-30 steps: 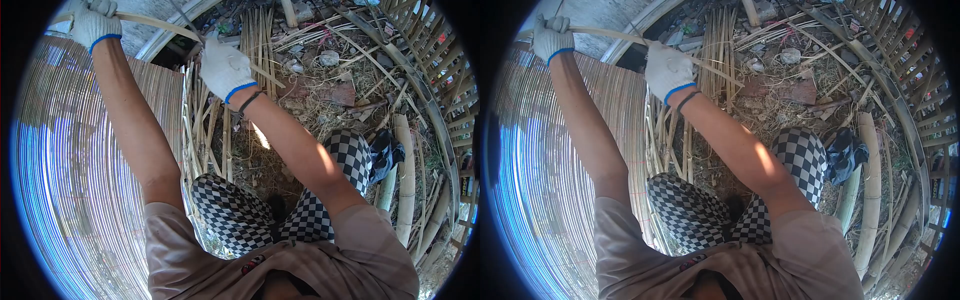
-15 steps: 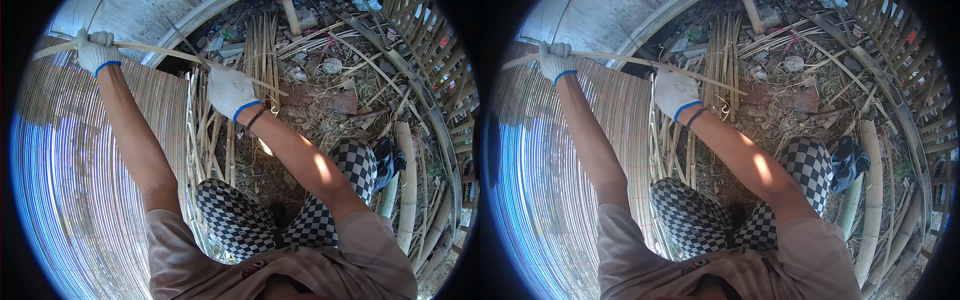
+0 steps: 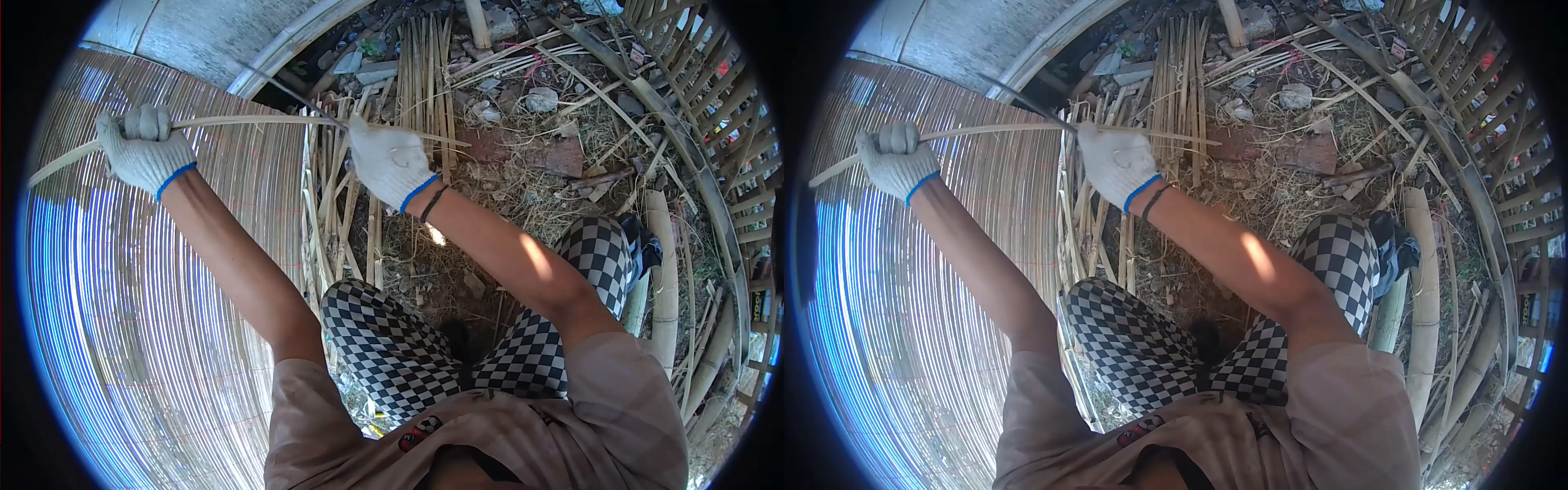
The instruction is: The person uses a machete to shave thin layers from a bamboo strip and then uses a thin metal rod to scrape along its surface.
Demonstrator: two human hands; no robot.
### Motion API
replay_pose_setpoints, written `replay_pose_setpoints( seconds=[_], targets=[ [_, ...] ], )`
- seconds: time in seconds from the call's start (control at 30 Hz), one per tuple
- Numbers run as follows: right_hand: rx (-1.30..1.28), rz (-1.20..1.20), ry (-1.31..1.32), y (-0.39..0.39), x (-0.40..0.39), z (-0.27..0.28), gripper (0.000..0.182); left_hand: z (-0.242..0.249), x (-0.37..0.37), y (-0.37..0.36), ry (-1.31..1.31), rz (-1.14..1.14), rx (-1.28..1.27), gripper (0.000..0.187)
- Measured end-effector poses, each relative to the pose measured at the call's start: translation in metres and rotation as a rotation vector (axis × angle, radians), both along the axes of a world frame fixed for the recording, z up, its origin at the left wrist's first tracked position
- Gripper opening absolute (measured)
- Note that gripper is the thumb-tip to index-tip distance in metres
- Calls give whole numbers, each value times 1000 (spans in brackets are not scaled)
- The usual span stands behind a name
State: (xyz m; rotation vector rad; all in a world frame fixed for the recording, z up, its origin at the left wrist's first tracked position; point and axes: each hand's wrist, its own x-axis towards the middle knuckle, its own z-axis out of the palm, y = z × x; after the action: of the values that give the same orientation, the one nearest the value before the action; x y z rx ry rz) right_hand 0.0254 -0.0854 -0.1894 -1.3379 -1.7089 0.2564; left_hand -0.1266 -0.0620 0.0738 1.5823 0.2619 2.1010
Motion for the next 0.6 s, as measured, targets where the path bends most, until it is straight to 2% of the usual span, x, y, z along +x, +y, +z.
replay_pose_setpoints(
  seconds=[0.07,0.1,0.17,0.2,0.27,0.3,0.33,0.37,0.4,0.47,0.57,0.6],
  targets=[
    [-119,-36,80,11,4,-39,22,-17,-12,-13,-59,97,19,37],
    [-270,-14,65,31,7,-76,20,-25,-22,-19,-90,140,25,37],
    [-345,32,103,13,14,-97,18,-48,-72,-36,-28,-35,121,38],
    [-313,19,48,7,9,-102,17,-63,-88,-46,-115,-65,136,41],
    [-260,-5,-64,-10,-9,-115,14,-90,-89,-80,-231,222,153,41],
    [-173,12,-93,-15,-13,-121,12,-102,-103,-91,-280,123,171,38],
    [-92,33,-124,-22,-18,-129,11,-111,-114,-95,-282,201,146,41],
    [-19,63,-149,-33,-22,-125,10,-114,-119,-99,-275,288,114,45],
    [-72,39,-224,-40,-24,-120,13,-115,-125,-98,-272,256,109,44],
    [-14,40,-225,-53,-38,-103,14,-114,-137,-91,-282,187,120,43],
    [86,61,-224,-66,-65,-68,15,-121,-145,-92,-344,363,102,40],
    [109,77,-221,-68,-76,-66,16,-126,-147,-93,-353,284,114,37]
  ],
)
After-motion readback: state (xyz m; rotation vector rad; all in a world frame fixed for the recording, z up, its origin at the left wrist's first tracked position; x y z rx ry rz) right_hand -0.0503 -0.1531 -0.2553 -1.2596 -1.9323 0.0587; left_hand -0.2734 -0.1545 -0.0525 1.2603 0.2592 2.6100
